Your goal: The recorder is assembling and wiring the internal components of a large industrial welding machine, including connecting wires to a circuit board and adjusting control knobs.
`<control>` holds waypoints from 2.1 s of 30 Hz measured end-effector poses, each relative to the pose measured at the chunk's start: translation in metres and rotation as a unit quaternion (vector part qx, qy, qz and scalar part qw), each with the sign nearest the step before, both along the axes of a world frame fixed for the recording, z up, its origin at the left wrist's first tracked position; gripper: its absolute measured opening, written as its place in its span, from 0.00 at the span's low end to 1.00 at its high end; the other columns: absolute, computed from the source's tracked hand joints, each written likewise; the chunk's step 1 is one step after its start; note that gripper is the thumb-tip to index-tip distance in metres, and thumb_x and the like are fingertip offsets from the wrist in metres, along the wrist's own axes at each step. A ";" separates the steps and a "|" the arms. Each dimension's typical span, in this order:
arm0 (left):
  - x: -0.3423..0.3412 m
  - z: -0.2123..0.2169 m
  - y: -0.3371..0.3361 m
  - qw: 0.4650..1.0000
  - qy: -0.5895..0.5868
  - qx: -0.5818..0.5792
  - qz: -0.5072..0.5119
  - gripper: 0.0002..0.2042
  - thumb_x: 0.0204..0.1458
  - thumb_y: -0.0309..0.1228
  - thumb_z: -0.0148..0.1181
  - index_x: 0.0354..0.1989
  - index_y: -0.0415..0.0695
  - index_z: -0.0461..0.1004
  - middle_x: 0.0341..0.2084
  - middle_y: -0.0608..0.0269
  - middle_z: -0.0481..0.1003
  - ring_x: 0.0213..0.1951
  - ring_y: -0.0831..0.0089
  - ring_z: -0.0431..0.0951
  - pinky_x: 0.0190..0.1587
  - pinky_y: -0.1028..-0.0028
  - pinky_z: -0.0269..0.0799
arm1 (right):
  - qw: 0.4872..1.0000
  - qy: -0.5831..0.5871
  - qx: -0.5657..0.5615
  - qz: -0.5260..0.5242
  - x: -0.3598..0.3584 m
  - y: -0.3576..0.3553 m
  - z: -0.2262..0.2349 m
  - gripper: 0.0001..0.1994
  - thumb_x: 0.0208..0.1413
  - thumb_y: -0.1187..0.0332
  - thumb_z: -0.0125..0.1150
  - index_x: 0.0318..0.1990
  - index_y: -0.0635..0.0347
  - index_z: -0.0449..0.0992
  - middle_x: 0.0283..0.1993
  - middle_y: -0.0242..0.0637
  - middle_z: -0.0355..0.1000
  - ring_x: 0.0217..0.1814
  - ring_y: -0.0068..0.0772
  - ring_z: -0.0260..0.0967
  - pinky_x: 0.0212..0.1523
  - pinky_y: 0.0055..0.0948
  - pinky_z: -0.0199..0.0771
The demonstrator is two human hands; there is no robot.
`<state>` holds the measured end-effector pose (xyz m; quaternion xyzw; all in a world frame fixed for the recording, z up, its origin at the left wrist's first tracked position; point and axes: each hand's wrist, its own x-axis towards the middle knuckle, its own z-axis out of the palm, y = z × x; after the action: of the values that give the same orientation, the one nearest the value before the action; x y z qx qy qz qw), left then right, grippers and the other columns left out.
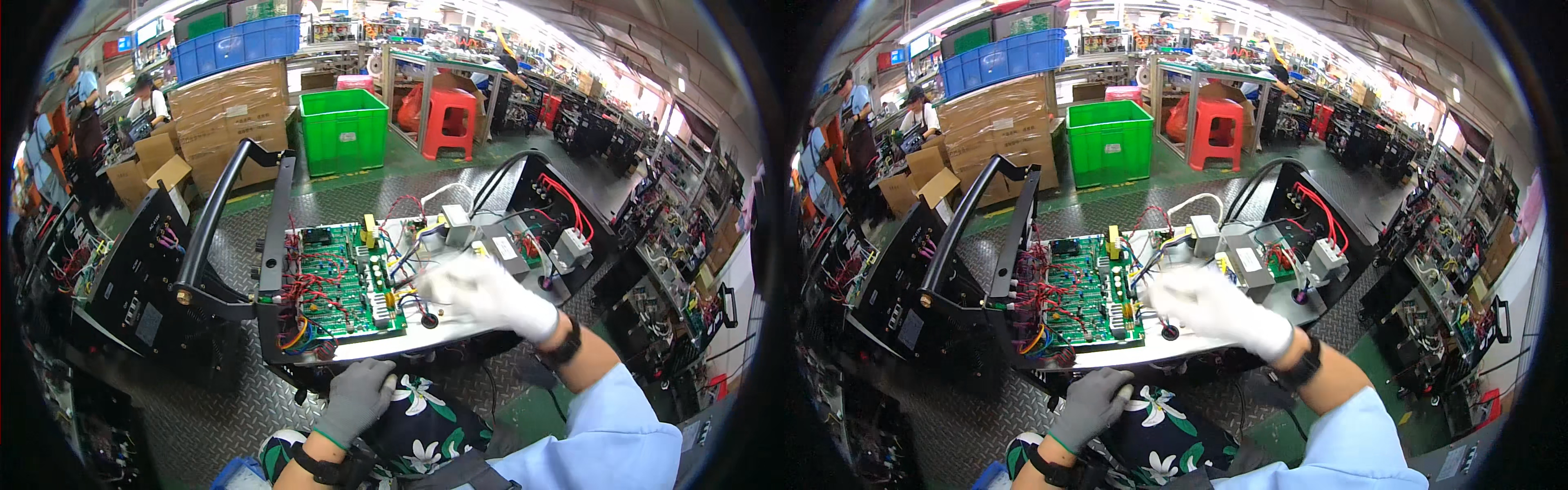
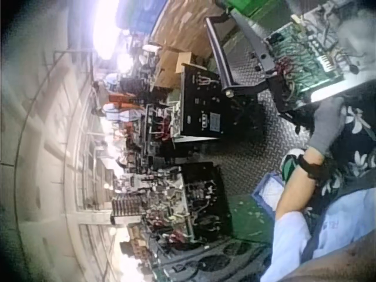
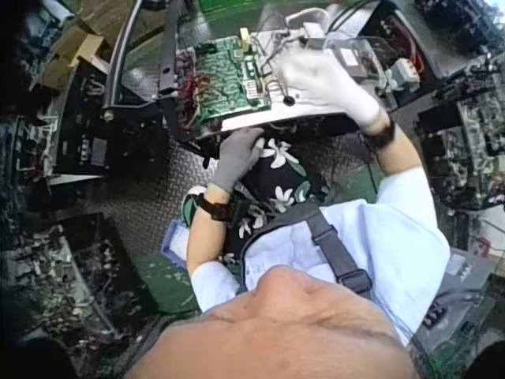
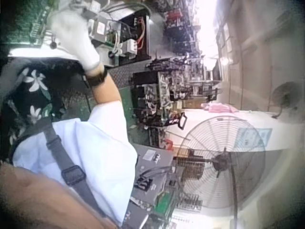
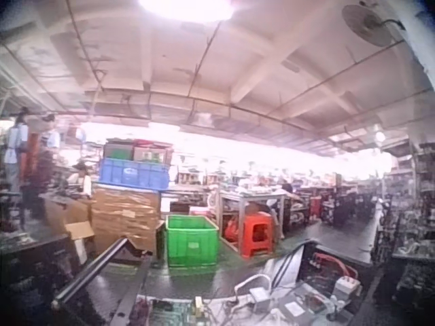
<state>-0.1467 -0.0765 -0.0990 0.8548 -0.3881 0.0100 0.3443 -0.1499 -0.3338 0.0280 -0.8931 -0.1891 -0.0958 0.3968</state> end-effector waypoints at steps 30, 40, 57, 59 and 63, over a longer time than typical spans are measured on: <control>-0.027 -0.014 -0.006 0.989 0.053 0.094 0.105 0.14 0.57 0.40 0.56 0.45 0.47 0.81 0.40 0.57 0.80 0.43 0.55 0.80 0.47 0.61 0.75 | 0.865 0.082 0.471 -0.152 -0.042 0.016 -0.239 0.11 0.58 0.71 0.64 0.46 0.67 0.77 0.44 0.43 0.80 0.40 0.30 0.78 0.43 0.34 0.76; -0.023 -0.005 -0.016 0.984 0.093 0.111 0.101 0.14 0.58 0.37 0.57 0.48 0.45 0.80 0.44 0.53 0.80 0.48 0.55 0.80 0.51 0.65 0.75 | 0.950 0.213 -0.148 -0.175 -0.058 -0.020 -0.236 0.23 0.60 0.49 0.54 0.53 0.56 0.74 0.50 0.51 0.77 0.54 0.52 0.75 0.55 0.48 0.73; 0.038 0.045 -0.142 0.965 -0.124 0.224 0.049 0.09 0.53 0.35 0.62 0.41 0.47 0.80 0.34 0.51 0.77 0.35 0.50 0.81 0.38 0.55 0.78 | 0.850 0.278 0.441 -0.077 -0.040 0.024 -0.226 0.18 0.63 0.55 0.62 0.49 0.61 0.75 0.39 0.39 0.78 0.38 0.21 0.71 0.40 0.26 0.72; 0.047 0.054 -0.126 0.971 -0.092 0.216 0.045 0.09 0.50 0.36 0.65 0.34 0.44 0.82 0.33 0.48 0.79 0.36 0.51 0.81 0.38 0.58 0.77 | 0.893 0.273 0.344 -0.097 -0.036 0.014 -0.228 0.19 0.63 0.56 0.61 0.52 0.61 0.75 0.42 0.39 0.79 0.42 0.23 0.73 0.45 0.28 0.73; 0.053 0.054 -0.112 0.992 -0.030 0.123 0.009 0.09 0.52 0.33 0.63 0.33 0.40 0.82 0.28 0.49 0.81 0.32 0.53 0.82 0.37 0.63 0.77 | 0.893 0.216 0.392 -0.053 -0.041 -0.007 -0.232 0.17 0.63 0.63 0.59 0.56 0.60 0.74 0.51 0.38 0.78 0.50 0.29 0.74 0.54 0.32 0.72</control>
<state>-0.0933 -0.1881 -0.0450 0.8936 -0.3883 -0.0092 0.2251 -0.1912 -0.3411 -0.2038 -0.6726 0.0021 0.0126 0.7399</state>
